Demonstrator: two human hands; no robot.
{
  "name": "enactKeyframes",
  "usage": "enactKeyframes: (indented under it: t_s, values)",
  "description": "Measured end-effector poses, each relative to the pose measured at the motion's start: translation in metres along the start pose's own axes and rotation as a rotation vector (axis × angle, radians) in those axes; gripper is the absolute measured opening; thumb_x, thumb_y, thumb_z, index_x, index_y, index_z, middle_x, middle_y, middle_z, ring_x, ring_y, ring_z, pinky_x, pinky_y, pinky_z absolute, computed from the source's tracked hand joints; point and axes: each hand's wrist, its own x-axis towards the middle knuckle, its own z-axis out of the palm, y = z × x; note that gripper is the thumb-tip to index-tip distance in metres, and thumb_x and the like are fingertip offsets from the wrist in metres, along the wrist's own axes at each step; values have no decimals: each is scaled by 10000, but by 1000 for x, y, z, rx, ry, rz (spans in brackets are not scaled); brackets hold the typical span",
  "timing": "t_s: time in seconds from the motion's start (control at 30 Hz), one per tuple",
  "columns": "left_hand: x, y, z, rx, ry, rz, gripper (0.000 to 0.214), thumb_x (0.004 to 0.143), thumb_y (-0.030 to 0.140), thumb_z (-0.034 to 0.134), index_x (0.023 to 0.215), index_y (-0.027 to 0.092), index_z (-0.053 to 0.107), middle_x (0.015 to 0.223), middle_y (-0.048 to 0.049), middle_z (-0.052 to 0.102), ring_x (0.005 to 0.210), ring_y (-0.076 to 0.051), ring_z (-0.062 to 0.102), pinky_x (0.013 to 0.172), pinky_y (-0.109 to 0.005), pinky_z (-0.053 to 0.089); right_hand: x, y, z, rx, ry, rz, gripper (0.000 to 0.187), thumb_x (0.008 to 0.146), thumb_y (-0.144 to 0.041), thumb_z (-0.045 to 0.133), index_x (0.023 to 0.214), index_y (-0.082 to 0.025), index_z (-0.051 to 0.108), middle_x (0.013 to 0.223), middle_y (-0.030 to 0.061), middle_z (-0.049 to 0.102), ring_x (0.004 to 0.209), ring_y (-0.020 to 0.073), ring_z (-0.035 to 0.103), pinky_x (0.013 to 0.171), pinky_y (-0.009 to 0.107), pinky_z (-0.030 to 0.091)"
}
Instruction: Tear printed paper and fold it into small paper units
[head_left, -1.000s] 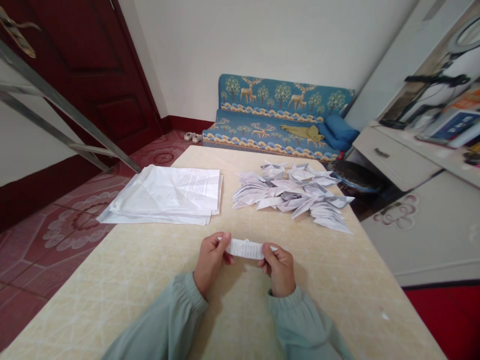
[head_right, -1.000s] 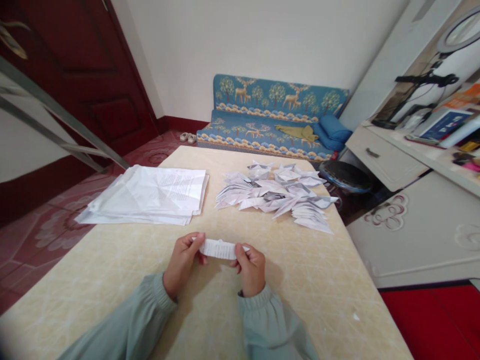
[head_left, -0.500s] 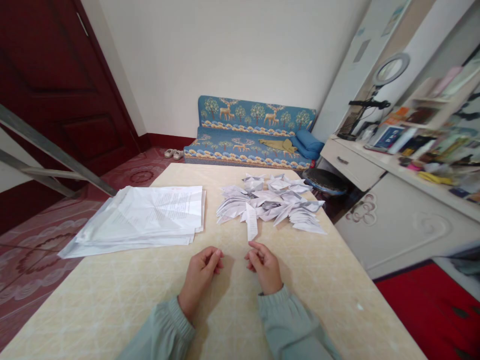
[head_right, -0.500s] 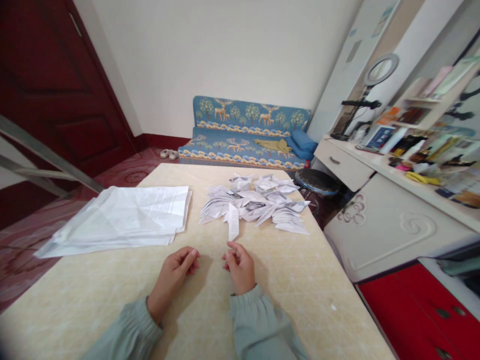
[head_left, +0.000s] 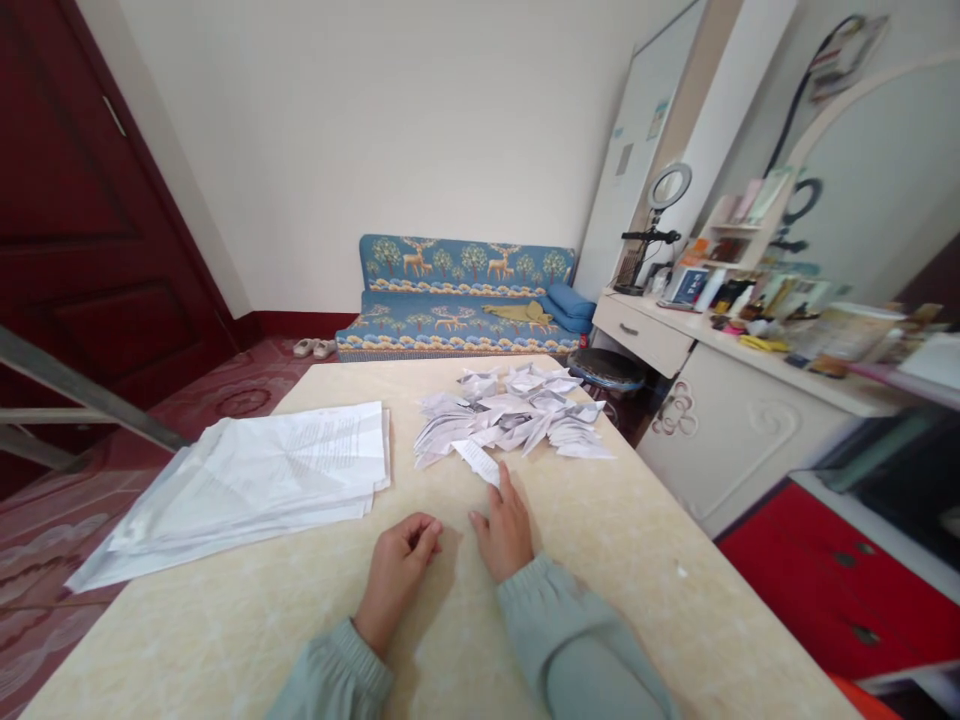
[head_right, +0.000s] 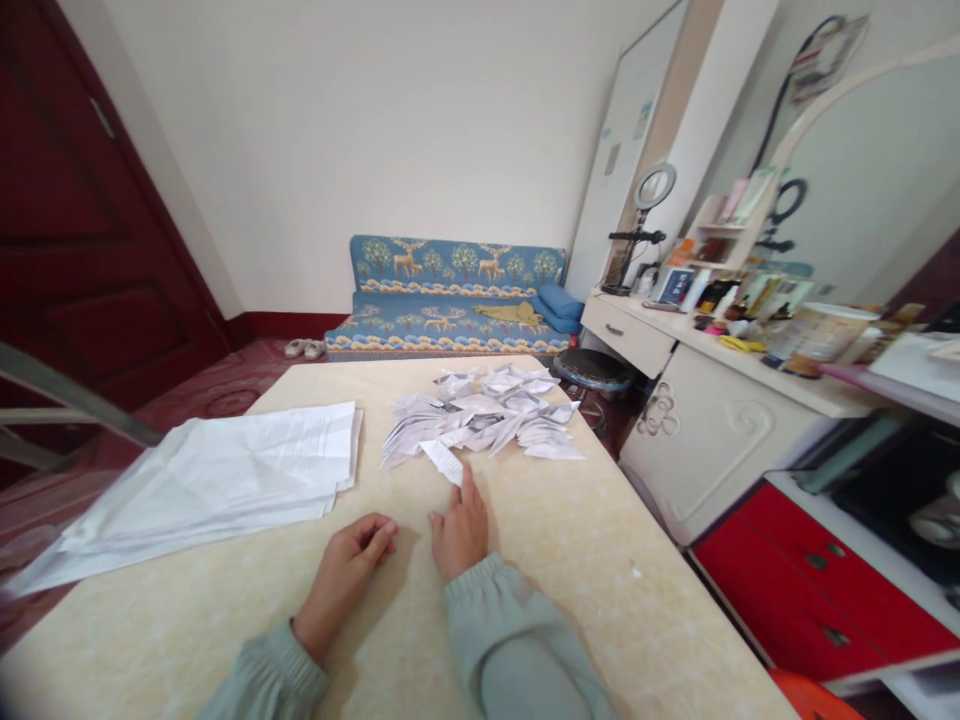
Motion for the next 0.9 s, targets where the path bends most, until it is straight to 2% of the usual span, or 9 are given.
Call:
enactKeyframes:
  t_s: [0.1, 0.2, 0.3, 0.43, 0.53, 0.67, 0.77, 0.83, 0.9]
  values:
    - [-1, 0, -1, -8, 14, 22, 347, 806, 468, 513, 668, 164, 608, 544, 2, 558, 522, -147, 488, 529, -234, 348, 2, 11, 3, 211, 106, 5, 337, 703, -141, 566, 1026, -123, 660, 1356, 157, 454, 1244, 284, 429, 1049, 401, 334]
    - [-2, 0, -1, -22, 17, 30, 368, 797, 490, 517, 657, 161, 604, 542, -2, 556, 522, -149, 491, 526, -235, 348, 8, 27, 0, 351, 169, 39, 247, 666, -129, 550, 856, -160, 705, 1056, 123, 637, 988, 244, 599, 899, 385, 462]
    - [-2, -1, -1, -24, 17, 35, 374, 798, 492, 509, 675, 156, 617, 552, -9, 574, 525, -151, 500, 528, -238, 357, 21, 49, -12, 389, 173, 75, 158, 668, -176, 550, 699, -168, 706, 806, 72, 683, 768, 202, 640, 725, 334, 516]
    - [-2, -3, -1, -4, 12, 51, 358, 806, 474, 504, 682, 158, 620, 552, -6, 584, 517, -146, 501, 521, -234, 355, 46, 86, -47, 354, 139, 120, 128, 631, -242, 603, 595, -162, 696, 580, 22, 662, 592, 191, 617, 608, 326, 501]
    - [-1, -4, -2, 12, 3, 60, 338, 815, 457, 501, 691, 164, 615, 565, -3, 593, 535, -149, 517, 536, -233, 360, 56, 108, -76, 248, 181, 123, 108, 615, -218, 612, 544, -168, 677, 795, 80, 705, 805, 234, 636, 803, 386, 468]
    - [0, -5, -2, 48, -1, 62, 326, 829, 442, 491, 708, 168, 620, 575, -4, 598, 544, -150, 521, 549, -234, 362, 41, 107, -92, 126, 203, 62, 166, 697, -206, 556, 734, -167, 713, 1088, 118, 648, 1037, 247, 573, 957, 397, 383]
    - [0, -5, -1, 62, 2, 56, 329, 826, 447, 494, 704, 170, 622, 571, -2, 599, 538, -151, 520, 545, -235, 362, 19, 84, -80, 77, 126, -10, 285, 726, -255, 588, 971, -161, 699, 1182, 120, 617, 1117, 251, 536, 999, 395, 350]
    - [0, -6, 0, 59, -3, 48, 325, 819, 449, 501, 708, 171, 628, 570, -1, 601, 537, -154, 523, 541, -234, 364, 7, 64, -64, -41, 37, -62, 479, 759, -332, 596, 1200, -146, 588, 1359, 137, 480, 1275, 288, 390, 1076, 471, 212]
    - [-1, -6, 1, 55, -10, 37, 317, 811, 449, 509, 722, 173, 637, 571, -1, 607, 541, -157, 529, 538, -233, 367, -2, 46, -47, -174, -118, -83, 636, 789, -438, 565, 1311, -86, 476, 1430, 182, 369, 1341, 318, 278, 1088, 516, 140]
